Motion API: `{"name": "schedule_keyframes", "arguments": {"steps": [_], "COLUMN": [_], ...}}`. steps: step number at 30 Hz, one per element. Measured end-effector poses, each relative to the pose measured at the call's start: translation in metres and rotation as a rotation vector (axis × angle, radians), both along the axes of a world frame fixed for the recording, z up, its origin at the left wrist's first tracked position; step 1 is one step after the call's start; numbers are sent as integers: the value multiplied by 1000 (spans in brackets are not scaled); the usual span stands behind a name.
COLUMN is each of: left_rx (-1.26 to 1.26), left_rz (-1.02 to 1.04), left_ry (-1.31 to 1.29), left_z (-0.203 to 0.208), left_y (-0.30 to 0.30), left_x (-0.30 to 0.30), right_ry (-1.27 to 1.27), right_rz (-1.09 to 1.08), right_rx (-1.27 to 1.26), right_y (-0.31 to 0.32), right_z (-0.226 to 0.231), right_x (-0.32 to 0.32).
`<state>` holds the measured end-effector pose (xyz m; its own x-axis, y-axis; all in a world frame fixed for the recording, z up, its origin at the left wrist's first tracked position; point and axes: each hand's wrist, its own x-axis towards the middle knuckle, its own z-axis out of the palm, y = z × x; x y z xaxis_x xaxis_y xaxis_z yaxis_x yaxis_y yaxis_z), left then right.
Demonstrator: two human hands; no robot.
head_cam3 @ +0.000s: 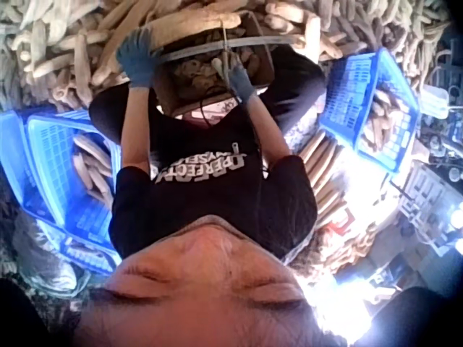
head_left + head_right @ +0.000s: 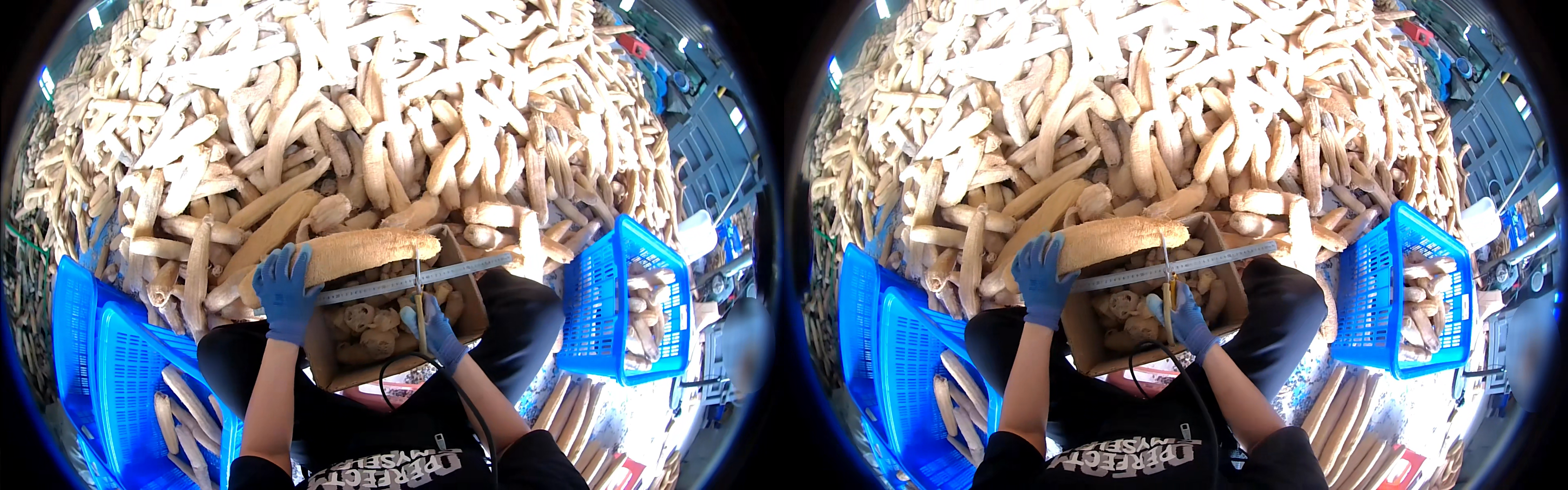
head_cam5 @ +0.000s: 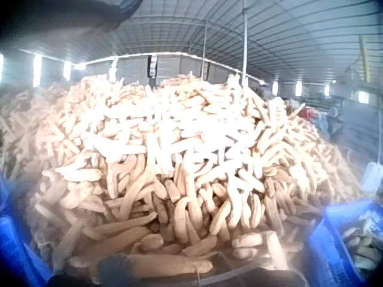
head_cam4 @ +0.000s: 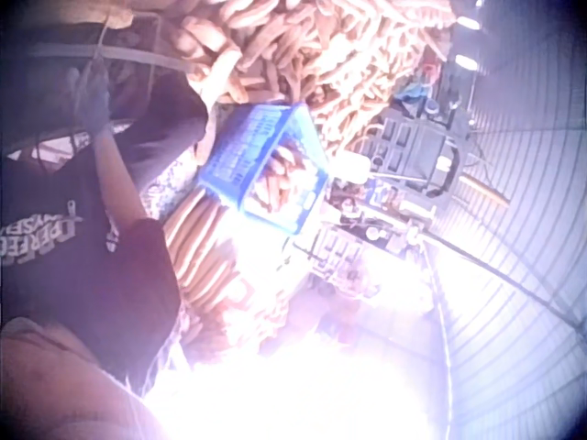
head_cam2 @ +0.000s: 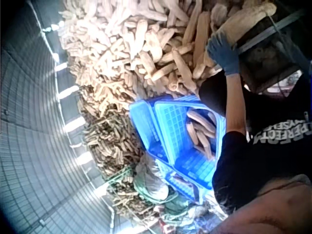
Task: The person picks up dried loofah sponges from a pile, measures them against a ruler mounted on a cardboard box, and places them into blue plastic crates.
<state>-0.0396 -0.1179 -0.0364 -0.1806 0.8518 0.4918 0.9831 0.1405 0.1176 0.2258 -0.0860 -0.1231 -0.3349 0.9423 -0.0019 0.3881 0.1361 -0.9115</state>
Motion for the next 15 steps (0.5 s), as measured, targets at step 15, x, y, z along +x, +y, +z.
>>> {"name": "schedule_keyframes", "arguments": {"steps": [15], "left_rx": [-54], "left_rz": [-143], "left_ry": [114], "left_z": [-1], "left_y": [-5], "left_x": [5], "right_ry": [363], "right_rz": [-302], "right_rx": [-587], "right_y": [-27], "right_z": [42], "right_x": [1]}}
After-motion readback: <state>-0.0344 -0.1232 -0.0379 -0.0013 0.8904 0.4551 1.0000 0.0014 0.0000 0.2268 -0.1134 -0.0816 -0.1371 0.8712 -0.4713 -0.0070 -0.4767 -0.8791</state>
